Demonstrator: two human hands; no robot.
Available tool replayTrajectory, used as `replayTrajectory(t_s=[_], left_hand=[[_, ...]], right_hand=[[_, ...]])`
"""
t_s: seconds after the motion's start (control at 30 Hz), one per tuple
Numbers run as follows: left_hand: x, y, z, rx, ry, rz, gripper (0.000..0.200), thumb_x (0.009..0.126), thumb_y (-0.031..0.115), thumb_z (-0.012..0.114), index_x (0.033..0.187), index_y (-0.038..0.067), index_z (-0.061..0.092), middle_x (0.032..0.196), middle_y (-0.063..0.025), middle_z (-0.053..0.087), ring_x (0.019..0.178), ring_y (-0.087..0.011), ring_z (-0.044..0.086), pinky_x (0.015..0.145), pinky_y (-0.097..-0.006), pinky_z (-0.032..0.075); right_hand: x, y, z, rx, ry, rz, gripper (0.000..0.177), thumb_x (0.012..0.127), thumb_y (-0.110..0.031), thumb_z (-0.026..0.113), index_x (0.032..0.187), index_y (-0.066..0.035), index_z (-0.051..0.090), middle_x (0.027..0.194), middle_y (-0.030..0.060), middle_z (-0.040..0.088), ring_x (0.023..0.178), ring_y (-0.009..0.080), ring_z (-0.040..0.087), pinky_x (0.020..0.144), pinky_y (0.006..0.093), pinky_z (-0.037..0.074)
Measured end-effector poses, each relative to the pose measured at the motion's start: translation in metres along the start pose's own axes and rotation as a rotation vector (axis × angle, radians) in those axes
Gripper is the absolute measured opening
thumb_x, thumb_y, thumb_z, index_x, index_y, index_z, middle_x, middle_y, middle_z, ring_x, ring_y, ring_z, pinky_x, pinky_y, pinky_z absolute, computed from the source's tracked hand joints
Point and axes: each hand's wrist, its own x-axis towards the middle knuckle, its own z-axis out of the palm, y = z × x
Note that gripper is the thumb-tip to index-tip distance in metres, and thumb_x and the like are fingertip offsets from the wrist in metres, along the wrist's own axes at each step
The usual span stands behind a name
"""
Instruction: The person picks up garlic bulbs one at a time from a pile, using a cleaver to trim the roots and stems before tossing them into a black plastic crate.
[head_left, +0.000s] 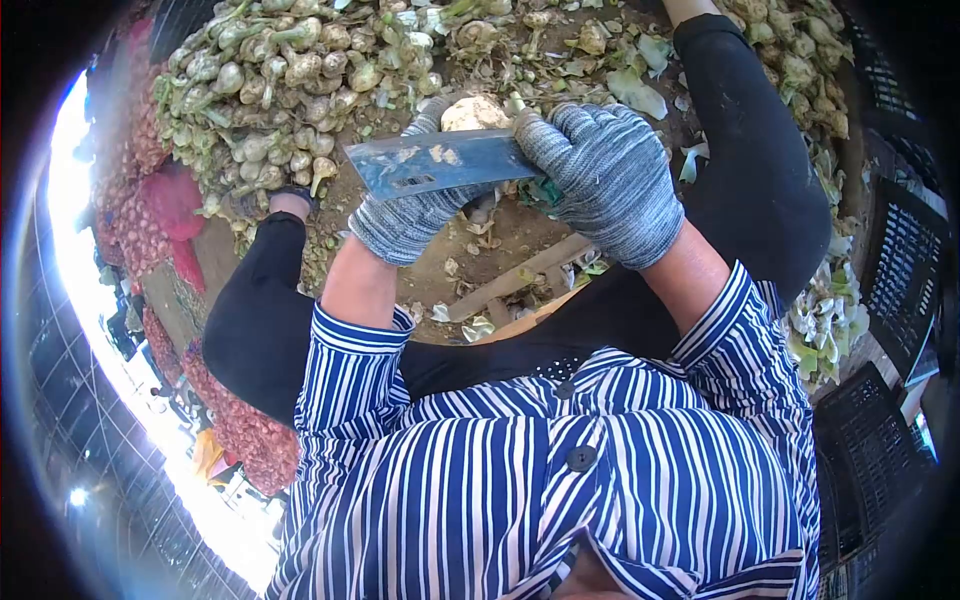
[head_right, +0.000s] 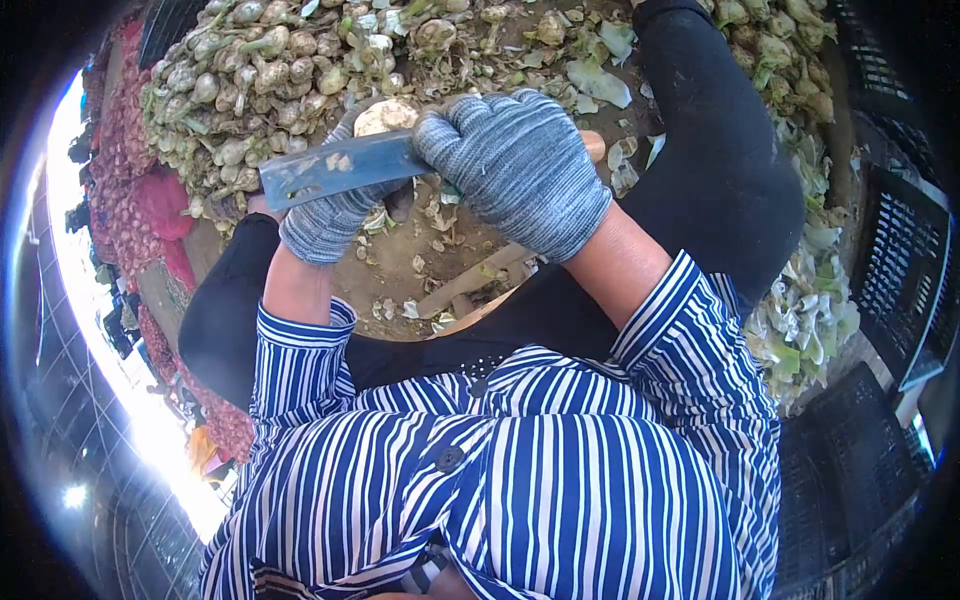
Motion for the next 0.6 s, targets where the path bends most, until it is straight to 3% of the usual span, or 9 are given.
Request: replayTrajectory(t_s=[0.13, 0.23, 0.3, 0.33, 0.37, 0.43, 0.5, 0.6], left_hand=[[-0.014, 0.011, 0.003, -0.177, -0.001, -0.015, 0.056, 0.075, 0.044, 0.071, 0.111, 0.002, 0.057, 0.077, -0.0049, 0.062, 0.062, -0.0111, 0.057, 0.053, -0.0243, 0.046], [-0.023, 0.025, -0.002, -0.419, -0.128, -0.104, 0.059, 0.073, 0.044, 0.073, 0.111, 0.002, 0.057, 0.074, -0.0048, 0.062, 0.057, -0.0105, 0.056, 0.050, -0.0240, 0.045], [-0.031, 0.045, -0.003, -0.374, -0.085, -0.109, 0.057, 0.074, 0.034, 0.074, 0.115, 0.002, 0.053, 0.087, -0.0070, 0.062, 0.072, -0.0137, 0.060, 0.062, -0.0263, 0.050], [-0.033, 0.056, -0.003, -0.352, -0.066, -0.108, 0.057, 0.074, 0.029, 0.074, 0.118, 0.001, 0.051, 0.093, -0.0081, 0.063, 0.079, -0.0154, 0.061, 0.068, -0.0275, 0.052], [-0.034, 0.057, -0.007, -0.350, -0.011, -0.108, 0.059, 0.072, 0.027, 0.076, 0.119, 0.001, 0.050, 0.096, -0.0082, 0.063, 0.082, -0.0156, 0.061, 0.071, -0.0277, 0.053], [-0.039, 0.058, -0.015, -0.344, 0.100, -0.109, 0.066, 0.068, 0.023, 0.080, 0.122, 0.002, 0.048, 0.101, -0.0085, 0.063, 0.088, -0.0159, 0.062, 0.078, -0.0282, 0.054], [-0.038, 0.040, -0.017, -0.368, 0.177, -0.021, 0.066, 0.068, 0.020, 0.081, 0.123, 0.002, 0.048, 0.102, -0.0082, 0.062, 0.090, -0.0161, 0.062, 0.079, -0.0282, 0.053], [-0.037, 0.032, -0.017, -0.289, 0.226, -0.068, 0.065, 0.066, 0.017, 0.082, 0.120, 0.002, 0.048, 0.105, -0.0093, 0.061, 0.091, -0.0183, 0.062, 0.080, -0.0291, 0.053]], right_hand=[[-0.001, 0.005, 0.004, 0.018, 0.084, -0.047, 0.025, 0.075, -0.018, 0.059, 0.100, -0.013, 0.058, 0.085, 0.0059, 0.059, 0.073, 0.0230, 0.061, 0.063, 0.0368, 0.047], [0.001, 0.012, 0.002, 0.003, 0.091, -0.045, 0.024, 0.073, -0.017, 0.061, 0.097, -0.012, 0.058, 0.083, 0.0065, 0.060, 0.073, 0.0247, 0.061, 0.063, 0.0381, 0.047], [0.003, 0.021, -0.002, -0.045, 0.014, 0.015, 0.024, 0.072, -0.015, 0.062, 0.094, -0.012, 0.057, 0.083, 0.0074, 0.060, 0.074, 0.0260, 0.061, 0.063, 0.0392, 0.048], [0.006, 0.035, 0.016, -0.040, 0.001, 0.237, 0.023, 0.070, -0.012, 0.063, 0.092, -0.011, 0.056, 0.082, 0.0095, 0.060, 0.074, 0.0273, 0.061, 0.064, 0.0400, 0.048], [0.003, 0.052, 0.027, -0.006, 0.115, 0.226, 0.023, 0.070, -0.011, 0.062, 0.092, -0.010, 0.056, 0.083, 0.0111, 0.060, 0.075, 0.0285, 0.061, 0.065, 0.0402, 0.049], [0.009, 0.048, 0.020, -0.054, 0.147, 0.198, 0.023, 0.072, -0.010, 0.061, 0.095, -0.011, 0.057, 0.083, 0.0116, 0.059, 0.076, 0.0292, 0.061, 0.066, 0.0402, 0.048], [0.013, 0.029, 0.007, -0.010, 0.127, 0.169, 0.024, 0.073, -0.011, 0.061, 0.096, -0.011, 0.058, 0.083, 0.0120, 0.060, 0.076, 0.0299, 0.061, 0.067, 0.0406, 0.048], [0.006, 0.013, 0.019, 0.142, 0.129, 0.217, 0.024, 0.074, -0.012, 0.062, 0.098, -0.011, 0.059, 0.081, 0.0130, 0.060, 0.076, 0.0303, 0.060, 0.067, 0.0405, 0.048]])
